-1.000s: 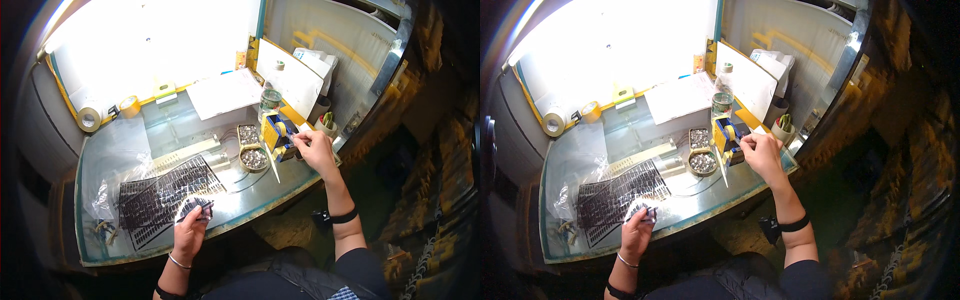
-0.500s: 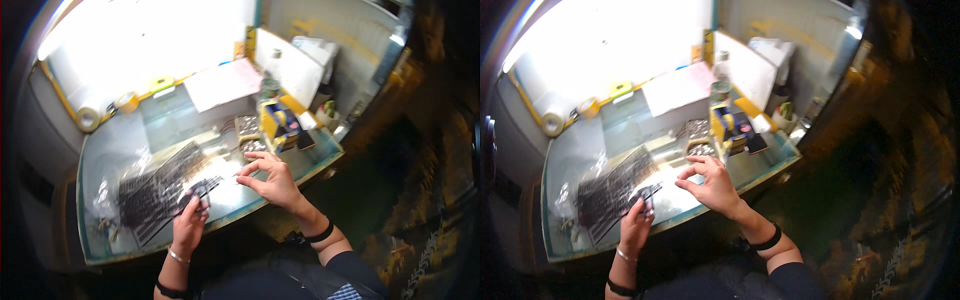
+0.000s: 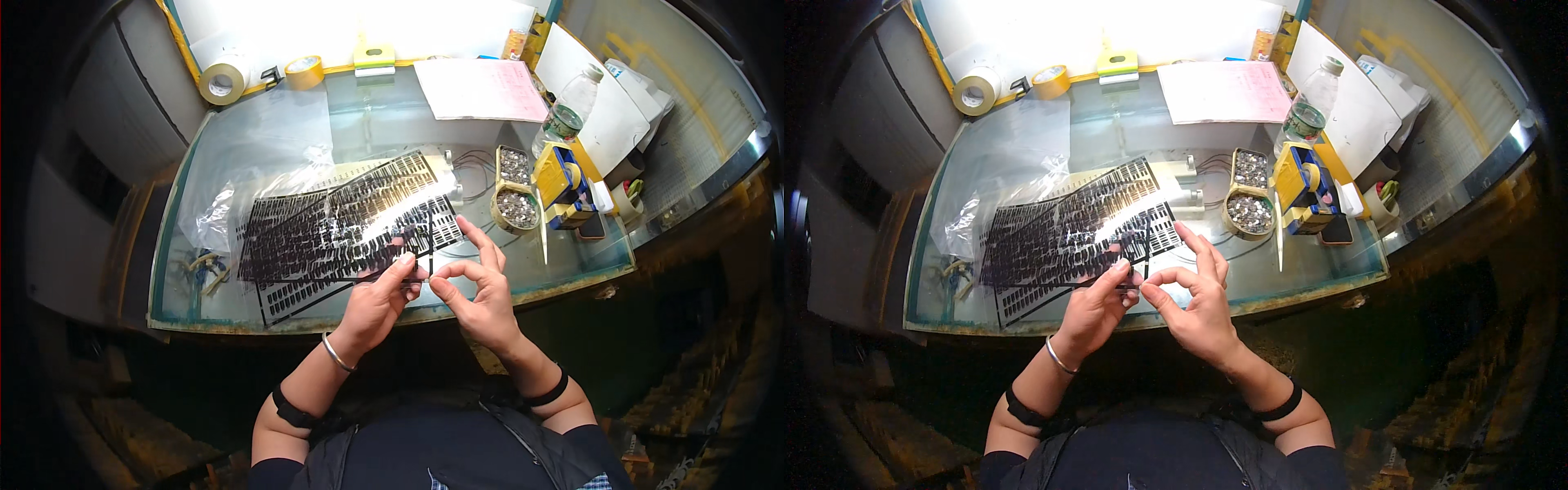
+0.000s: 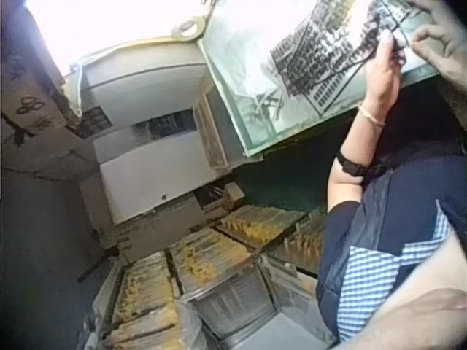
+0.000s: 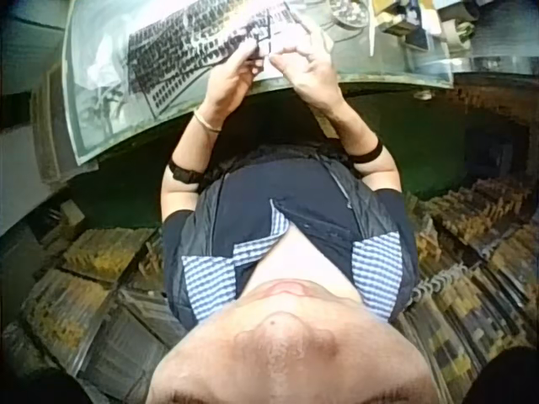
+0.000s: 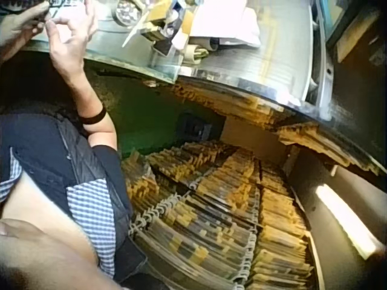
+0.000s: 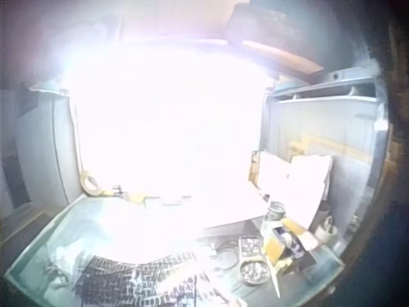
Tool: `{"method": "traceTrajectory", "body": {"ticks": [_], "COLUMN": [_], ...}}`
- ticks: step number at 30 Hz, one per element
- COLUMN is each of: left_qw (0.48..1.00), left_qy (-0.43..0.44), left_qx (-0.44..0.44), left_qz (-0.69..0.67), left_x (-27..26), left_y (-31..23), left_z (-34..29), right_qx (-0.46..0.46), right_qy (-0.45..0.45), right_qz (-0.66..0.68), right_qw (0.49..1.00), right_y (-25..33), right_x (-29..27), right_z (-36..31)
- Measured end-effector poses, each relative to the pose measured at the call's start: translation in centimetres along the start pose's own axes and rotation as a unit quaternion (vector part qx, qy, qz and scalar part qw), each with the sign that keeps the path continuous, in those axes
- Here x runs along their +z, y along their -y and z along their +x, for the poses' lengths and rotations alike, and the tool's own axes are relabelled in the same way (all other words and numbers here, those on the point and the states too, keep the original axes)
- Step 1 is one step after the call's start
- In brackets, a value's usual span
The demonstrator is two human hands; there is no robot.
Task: The recorder is inspecting and sorting small metal components on a transparent sheet and then moving them to an inspection station.
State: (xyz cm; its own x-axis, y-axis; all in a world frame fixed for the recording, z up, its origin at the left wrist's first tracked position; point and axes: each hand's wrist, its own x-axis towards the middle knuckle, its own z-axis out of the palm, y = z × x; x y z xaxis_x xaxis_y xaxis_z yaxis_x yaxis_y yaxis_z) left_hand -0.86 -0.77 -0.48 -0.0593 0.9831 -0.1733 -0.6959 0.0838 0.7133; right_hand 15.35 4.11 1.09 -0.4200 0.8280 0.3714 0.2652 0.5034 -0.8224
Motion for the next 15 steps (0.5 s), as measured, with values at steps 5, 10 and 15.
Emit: {"method": "traceTrajectory", "body": {"ticks": [5, 10, 15], "left_qw": [1.000, 1.000, 1.000], "left_qy": [0.015, 0.018, 0.009], "left_qx": [-0.010, 0.003, 0.008], "left_qz": [0.014, 0.006, -0.018], "left_x": [-0.6, -0.4, -0.4], "left_y": [0.3, 0.2, 0.3], "left_z": [0.4, 0.4, 0.3], "right_qx": [0.010, -0.040, -0.057], "right_qy": [-0.003, -0.023, -0.107], "right_qz": [-0.013, -0.091, -0.091], "right_qw": [1.000, 0.995, 0.988], "right_y": [0.1, 0.4, -0.5], "right_x": [0.0, 0.6, 1.3], "right_z": [0.2, 0.2, -0.1]}}
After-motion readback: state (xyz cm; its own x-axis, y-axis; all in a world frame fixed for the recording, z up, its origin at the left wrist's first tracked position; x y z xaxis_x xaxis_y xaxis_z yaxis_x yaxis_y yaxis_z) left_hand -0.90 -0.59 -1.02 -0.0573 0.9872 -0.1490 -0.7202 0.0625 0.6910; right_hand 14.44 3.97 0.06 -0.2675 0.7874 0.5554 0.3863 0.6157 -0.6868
